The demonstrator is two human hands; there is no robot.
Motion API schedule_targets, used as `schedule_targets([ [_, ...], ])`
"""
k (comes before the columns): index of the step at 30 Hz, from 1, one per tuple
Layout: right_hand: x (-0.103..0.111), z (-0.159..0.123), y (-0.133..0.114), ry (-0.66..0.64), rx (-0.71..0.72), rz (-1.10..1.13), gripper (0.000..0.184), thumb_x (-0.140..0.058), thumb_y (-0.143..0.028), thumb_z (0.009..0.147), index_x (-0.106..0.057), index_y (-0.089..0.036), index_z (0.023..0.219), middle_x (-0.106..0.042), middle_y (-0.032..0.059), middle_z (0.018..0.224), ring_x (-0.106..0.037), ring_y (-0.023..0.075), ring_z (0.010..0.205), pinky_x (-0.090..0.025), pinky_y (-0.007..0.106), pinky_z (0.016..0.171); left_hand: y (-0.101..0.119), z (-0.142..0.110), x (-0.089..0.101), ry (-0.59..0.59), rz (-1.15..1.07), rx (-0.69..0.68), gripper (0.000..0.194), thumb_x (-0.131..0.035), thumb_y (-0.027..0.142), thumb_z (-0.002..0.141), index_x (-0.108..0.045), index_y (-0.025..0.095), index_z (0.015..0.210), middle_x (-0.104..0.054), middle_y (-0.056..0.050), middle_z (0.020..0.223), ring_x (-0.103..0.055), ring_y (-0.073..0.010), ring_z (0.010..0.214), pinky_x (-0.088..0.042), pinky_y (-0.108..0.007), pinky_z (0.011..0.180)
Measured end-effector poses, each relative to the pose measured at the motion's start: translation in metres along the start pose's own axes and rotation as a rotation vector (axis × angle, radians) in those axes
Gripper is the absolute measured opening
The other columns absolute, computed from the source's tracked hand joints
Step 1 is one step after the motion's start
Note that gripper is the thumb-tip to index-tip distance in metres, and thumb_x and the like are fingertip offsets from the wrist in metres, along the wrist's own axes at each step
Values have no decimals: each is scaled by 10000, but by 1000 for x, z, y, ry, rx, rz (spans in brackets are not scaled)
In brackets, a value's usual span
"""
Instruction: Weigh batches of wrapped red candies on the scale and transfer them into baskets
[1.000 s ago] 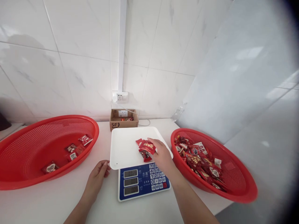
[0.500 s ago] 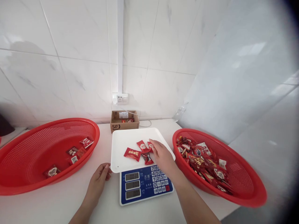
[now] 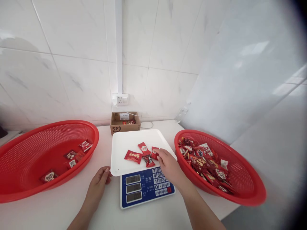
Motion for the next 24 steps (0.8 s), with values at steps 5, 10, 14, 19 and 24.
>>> schedule_targets([
  [5, 0, -4, -19, -122, 35, 4, 419, -395, -401, 875, -470, -259, 1261, -411, 42, 1366, -292, 208, 1292, -282, 404, 1046, 0, 1, 0, 12, 0, -12, 430, -469, 594, 716, -585, 225, 905, -587, 11, 705, -534, -152, 648, -440, -275, 654],
  [10, -15, -2, -45, -321, 148, -87, 526, -367, -569, 840, -426, -324, 1302, -190, 22, 1480, -58, 284, 1354, -127, 515, 1062, -2, 2, 0, 28, -29, -42, 468, -479, 618, 689, -583, 205, 885, -577, 4, 678, -529, -160, 624, -440, -283, 629],
  [14, -29, 7, -51, -394, 156, -131, 542, -326, -602, 837, -425, -339, 1299, -179, 25, 1482, -64, 310, 1349, -93, 552, 1044, -2, 2, 0, 26, -37, -46, 479, -481, 626, 681, -590, 202, 876, -573, 0, 670, -527, -165, 613, -441, -288, 617],
  [19, -35, 20, -48, -369, 152, -159, 525, -320, -540, 869, -394, -294, 1328, -287, 49, 1446, -141, 299, 1339, -94, 541, 1046, -2, 1, 1, 22, -23, -49, 442, -473, 589, 711, -583, 207, 904, -576, -2, 696, -524, -163, 647, -442, -295, 659],
  [24, -17, 13, -42, -270, 156, -78, 510, -327, -500, 884, -383, -268, 1334, -339, 46, 1420, -197, 246, 1333, -131, 499, 1066, -4, 3, 0, 6, 18, -52, 404, -450, 561, 744, -576, 218, 918, -568, 5, 696, -520, -161, 662, -431, -295, 673],
])
Point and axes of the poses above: each hand's wrist, its own z-axis towards the middle knuckle, its own x-axis out of the back of the hand, y = z × x, the point moved 4 cm from there along z, towards the middle knuckle
